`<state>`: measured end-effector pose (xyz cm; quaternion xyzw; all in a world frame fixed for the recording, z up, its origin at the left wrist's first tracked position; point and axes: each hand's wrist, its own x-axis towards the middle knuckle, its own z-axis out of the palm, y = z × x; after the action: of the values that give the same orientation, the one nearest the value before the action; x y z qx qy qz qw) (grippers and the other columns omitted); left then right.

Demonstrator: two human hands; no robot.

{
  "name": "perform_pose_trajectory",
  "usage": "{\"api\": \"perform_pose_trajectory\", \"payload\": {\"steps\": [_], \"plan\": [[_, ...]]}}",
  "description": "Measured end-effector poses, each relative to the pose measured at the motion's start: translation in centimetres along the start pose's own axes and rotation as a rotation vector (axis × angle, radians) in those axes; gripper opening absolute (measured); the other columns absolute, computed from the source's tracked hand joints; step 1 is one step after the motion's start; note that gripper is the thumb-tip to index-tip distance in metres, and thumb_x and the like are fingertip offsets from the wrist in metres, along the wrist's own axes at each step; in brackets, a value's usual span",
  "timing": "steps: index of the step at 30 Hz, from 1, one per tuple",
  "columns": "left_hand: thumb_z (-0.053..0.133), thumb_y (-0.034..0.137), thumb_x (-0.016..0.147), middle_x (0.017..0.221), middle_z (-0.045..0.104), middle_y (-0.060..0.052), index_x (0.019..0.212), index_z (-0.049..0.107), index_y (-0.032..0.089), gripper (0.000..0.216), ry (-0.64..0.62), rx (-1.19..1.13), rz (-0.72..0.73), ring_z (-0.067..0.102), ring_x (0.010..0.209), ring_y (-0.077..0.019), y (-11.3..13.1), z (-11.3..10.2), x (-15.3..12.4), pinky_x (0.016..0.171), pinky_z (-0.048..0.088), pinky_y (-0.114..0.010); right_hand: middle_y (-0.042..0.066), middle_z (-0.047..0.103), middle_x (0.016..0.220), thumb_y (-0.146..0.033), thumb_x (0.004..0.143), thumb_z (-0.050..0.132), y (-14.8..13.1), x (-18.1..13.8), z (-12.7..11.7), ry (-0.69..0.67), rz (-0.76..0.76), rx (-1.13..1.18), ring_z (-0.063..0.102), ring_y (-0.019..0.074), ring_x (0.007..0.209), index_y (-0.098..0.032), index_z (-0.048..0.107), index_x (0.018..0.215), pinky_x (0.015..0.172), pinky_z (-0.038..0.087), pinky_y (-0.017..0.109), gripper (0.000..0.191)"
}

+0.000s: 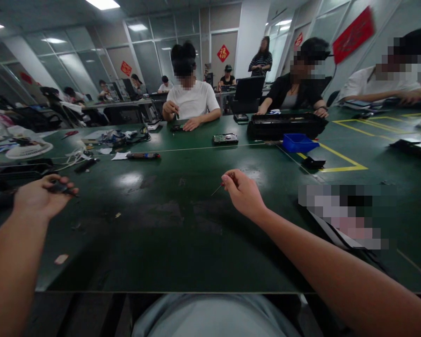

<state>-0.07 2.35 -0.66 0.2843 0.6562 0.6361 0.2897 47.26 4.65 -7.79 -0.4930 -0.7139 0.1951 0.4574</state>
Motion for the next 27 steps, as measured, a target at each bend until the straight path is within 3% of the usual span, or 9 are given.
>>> {"api": "perform_pose_trajectory", "payload": {"steps": [2,4,10,14,20,27], "plan": [[0.041,0.003,0.072,0.064,0.049,0.0,0.071,0.04,0.015,0.012,-0.075,-0.134,-0.04,0.046,0.065,-0.0156,0.2,2.5,-1.2,0.073,0.042,-0.035,0.002,0.067,0.072,-0.041,0.097,0.048,0.0,0.0,0.0,0.002,0.003,-0.004,0.061,0.0176,0.065,-0.02,0.062,0.091,0.063,0.042,0.03,0.026],[0.043,0.001,0.074,0.068,0.05,0.0,0.076,0.046,0.015,0.014,-0.242,-0.197,-0.079,0.047,0.068,-0.0148,0.5,5.3,-3.0,0.077,0.043,-0.036,0.002,0.067,0.071,-0.041,0.097,0.049,0.0,0.0,-0.1,0.002,0.005,-0.01,0.061,0.0174,0.064,-0.02,0.063,0.091,0.062,0.041,0.03,0.026],[0.048,0.004,0.074,0.078,0.055,-0.003,0.09,0.057,0.014,0.02,-0.617,-0.233,-0.153,0.053,0.073,-0.0167,-0.7,13.2,-8.5,0.077,0.049,-0.037,0.003,0.069,0.073,-0.045,0.096,0.051,0.0,-0.1,-0.1,0.0,0.021,-0.019,0.062,0.0176,0.065,-0.02,0.064,0.089,0.062,0.041,0.031,0.029],[0.05,0.005,0.067,0.076,0.055,-0.004,0.092,0.059,0.013,0.028,-0.728,-0.24,-0.189,0.054,0.07,-0.0161,-1.5,17.1,-11.7,0.07,0.049,-0.031,0.002,0.068,0.071,-0.045,0.095,0.052,0.1,-0.1,0.0,-0.006,0.024,-0.031,0.062,0.018,0.065,-0.02,0.065,0.088,0.062,0.041,0.031,0.028],[0.046,0.009,0.058,0.072,0.054,-0.005,0.083,0.06,0.013,0.029,-0.799,-0.242,-0.081,0.053,0.065,-0.0161,-2.9,21.0,-15.5,0.061,0.041,-0.026,0.004,0.07,0.076,-0.043,0.096,0.052,0.0,-0.1,0.0,0.0,0.017,-0.022,0.063,0.0182,0.067,-0.021,0.065,0.088,0.063,0.042,0.031,0.027],[0.046,0.012,0.068,0.072,0.055,-0.002,0.085,0.061,0.014,0.022,-0.874,0.022,0.133,0.05,0.069,-0.0147,-6.9,22.6,-17.4,0.069,0.038,-0.028,0.0,0.064,0.067,-0.04,0.097,0.048,-0.1,-0.1,0.2,0.017,0.024,0.004,0.06,0.0158,0.061,-0.021,0.063,0.093,0.06,0.041,0.029,0.025]]}}
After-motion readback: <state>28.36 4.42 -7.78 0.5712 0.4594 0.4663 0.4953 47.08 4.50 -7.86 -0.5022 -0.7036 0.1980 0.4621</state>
